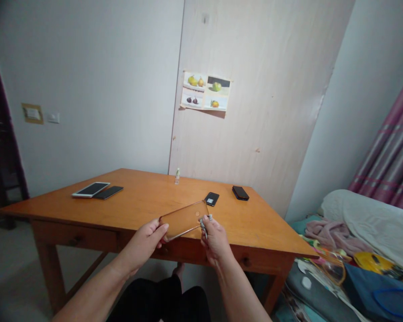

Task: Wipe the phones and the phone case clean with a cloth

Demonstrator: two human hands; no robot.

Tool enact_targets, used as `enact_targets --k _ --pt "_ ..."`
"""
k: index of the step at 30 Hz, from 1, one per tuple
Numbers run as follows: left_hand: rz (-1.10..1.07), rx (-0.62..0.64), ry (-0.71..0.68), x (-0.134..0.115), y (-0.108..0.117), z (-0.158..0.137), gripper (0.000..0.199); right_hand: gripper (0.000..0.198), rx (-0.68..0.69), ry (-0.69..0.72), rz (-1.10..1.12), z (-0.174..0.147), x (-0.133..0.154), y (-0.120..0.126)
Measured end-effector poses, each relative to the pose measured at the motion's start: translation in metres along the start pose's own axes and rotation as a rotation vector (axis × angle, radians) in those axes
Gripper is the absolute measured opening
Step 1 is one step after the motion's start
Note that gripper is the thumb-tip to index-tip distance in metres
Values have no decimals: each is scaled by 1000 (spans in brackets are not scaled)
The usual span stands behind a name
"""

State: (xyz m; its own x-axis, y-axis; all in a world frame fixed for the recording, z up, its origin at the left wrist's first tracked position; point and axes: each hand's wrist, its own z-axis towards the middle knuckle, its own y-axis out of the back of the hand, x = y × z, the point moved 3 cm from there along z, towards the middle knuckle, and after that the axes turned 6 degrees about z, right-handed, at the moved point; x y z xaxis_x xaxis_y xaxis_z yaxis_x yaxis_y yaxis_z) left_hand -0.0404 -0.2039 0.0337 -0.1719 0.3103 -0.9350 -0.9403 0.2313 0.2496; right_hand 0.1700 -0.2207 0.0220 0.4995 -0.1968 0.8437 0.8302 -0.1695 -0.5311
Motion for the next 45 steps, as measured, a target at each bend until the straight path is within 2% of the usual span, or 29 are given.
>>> enact_targets --k 2,5,9,14,16,18,20,21,24,29,33,35,38,42,45 --pt "-68 -112 -25 -4 0 2 39 40 -8 -18 60 -5 -13 -3" --pt "-243 -268 -74 -7 -13 -2 41 32 -57 -25 220 -8 -26 -13" --pt "-430 -324 -12 7 -36 -6 50 26 -123 -47 353 -11 -34 -27" --pt "-539 -435 58 18 -41 -6 56 26 -115 -187 473 -20 -46 -32" --pt "-587 -380 42 16 -47 -7 53 28 -110 -225 538 -21 -50 -34" --pt "-601 -212 28 12 -57 -8 45 29 -97 -225 558 -20 -51 -36" --pt "-562 -112 30 11 -65 -10 41 28 -55 -225 523 -20 -53 -39" --pt "-536 -116 31 11 -65 -10 40 28 -34 -230 492 -21 -54 -41" --pt "-462 -241 18 15 -57 -8 40 29 -29 -247 403 -25 -58 -39" --pt "-361 -353 71 21 -36 -3 47 23 -142 -220 355 -26 -54 -26" --pt "-336 -321 104 21 -36 -2 48 17 -156 -122 231 -30 -48 -26" --pt "-341 -298 95 21 -40 -2 45 18 -86 -66 109 -36 -48 -32" --pt "-347 -253 7 21 -47 -2 36 24 28 0 -22 -46 -51 -42" --pt "-102 -202 -85 19 -48 -4 27 23 3 89 -208 -37 -51 -35" --pt "48 -189 -116 15 -46 -6 26 25 -44 229 -364 -18 -36 -24"
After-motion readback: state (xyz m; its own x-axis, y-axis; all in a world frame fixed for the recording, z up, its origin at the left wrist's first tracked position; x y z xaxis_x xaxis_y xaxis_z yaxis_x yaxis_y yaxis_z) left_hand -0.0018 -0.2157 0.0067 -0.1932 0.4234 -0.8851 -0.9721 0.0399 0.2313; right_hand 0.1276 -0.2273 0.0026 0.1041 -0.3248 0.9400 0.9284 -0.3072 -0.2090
